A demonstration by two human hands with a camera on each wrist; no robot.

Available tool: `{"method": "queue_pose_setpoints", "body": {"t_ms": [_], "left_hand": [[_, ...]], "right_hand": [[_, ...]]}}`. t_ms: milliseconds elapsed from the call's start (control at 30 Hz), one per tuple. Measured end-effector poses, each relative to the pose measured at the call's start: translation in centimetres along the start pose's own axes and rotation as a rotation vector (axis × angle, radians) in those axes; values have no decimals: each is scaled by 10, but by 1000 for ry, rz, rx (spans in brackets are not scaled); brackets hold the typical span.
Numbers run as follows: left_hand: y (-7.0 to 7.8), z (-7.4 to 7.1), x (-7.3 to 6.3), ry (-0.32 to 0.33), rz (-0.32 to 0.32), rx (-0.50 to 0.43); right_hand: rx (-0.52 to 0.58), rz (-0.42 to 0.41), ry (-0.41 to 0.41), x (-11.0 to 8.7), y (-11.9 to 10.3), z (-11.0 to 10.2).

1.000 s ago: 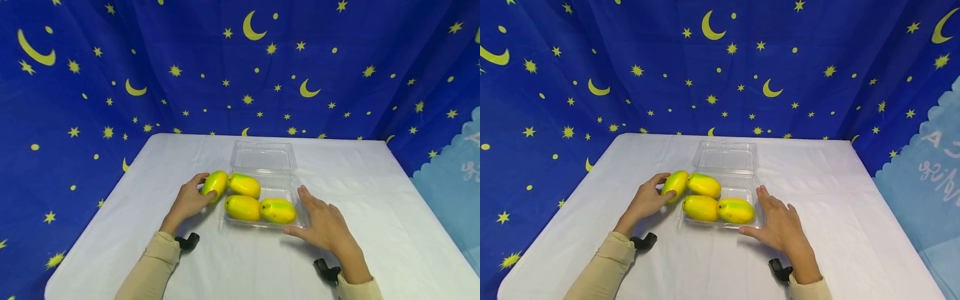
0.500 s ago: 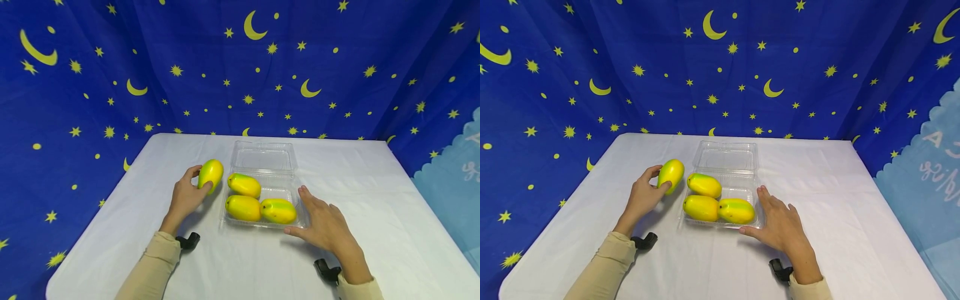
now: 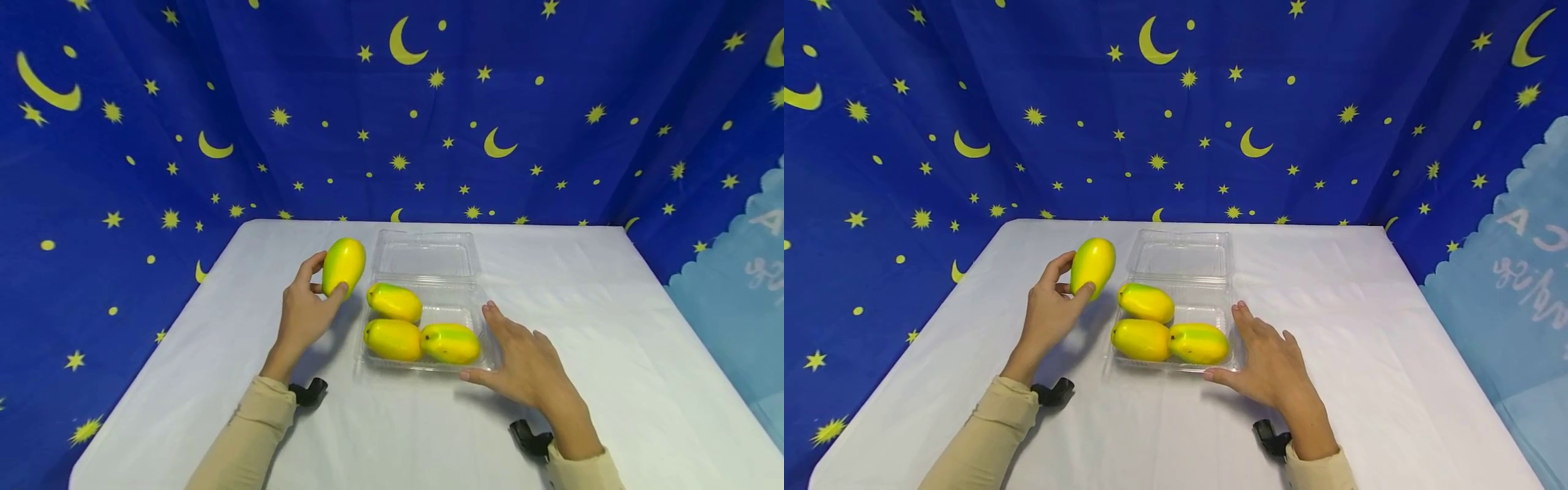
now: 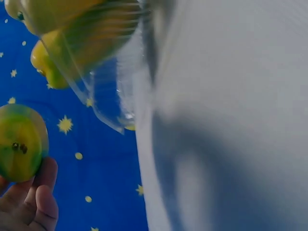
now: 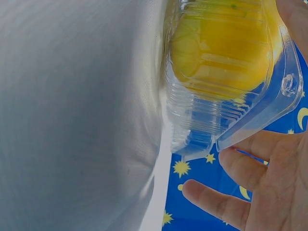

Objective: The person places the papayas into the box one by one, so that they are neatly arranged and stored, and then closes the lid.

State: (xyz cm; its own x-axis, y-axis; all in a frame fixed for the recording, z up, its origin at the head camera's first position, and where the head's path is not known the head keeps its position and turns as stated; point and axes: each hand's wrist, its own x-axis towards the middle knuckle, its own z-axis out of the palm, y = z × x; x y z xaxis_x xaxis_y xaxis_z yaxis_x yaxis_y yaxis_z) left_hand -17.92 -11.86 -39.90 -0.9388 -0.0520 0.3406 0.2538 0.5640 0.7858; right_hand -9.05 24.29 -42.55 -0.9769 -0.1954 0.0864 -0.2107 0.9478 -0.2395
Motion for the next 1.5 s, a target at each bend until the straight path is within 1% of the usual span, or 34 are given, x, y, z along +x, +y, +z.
{"method": "queue_pose_setpoints", "body": {"t_ms": [133, 233, 367, 500, 633, 767, 867, 1000, 1200, 1367, 1500], "left_hand": [[11, 4, 3, -43, 34, -31], [18, 5, 4, -70, 56, -44], [26, 6, 7, -68, 83, -56], [34, 14, 11, -81, 112, -86], [40, 18, 13, -87, 140, -108], [48, 20, 14, -86, 171, -113], [55, 20, 15, -100, 184, -116], [64, 22, 14, -155, 184, -125], [78, 31, 12, -256, 185, -120], [80, 41, 11, -343, 185, -130], [79, 48, 9, -389, 183, -145]], "right_hand": [[4, 20, -7, -2, 0, 0], [16, 23, -8, -2, -4, 2], [20, 10, 0, 1, -7, 3], [-3, 11, 11, 1, -4, -1], [-12, 11, 7, 2, -2, -2], [-10, 9, 3, 2, -1, -2], [-9, 5, 6, 2, -1, -2], [-6, 1, -1, 2, -2, -1], [-16, -5, 2, 2, -1, 0], [-15, -5, -4, 2, -2, 0], [-23, -4, -6, 2, -2, -1]]}}
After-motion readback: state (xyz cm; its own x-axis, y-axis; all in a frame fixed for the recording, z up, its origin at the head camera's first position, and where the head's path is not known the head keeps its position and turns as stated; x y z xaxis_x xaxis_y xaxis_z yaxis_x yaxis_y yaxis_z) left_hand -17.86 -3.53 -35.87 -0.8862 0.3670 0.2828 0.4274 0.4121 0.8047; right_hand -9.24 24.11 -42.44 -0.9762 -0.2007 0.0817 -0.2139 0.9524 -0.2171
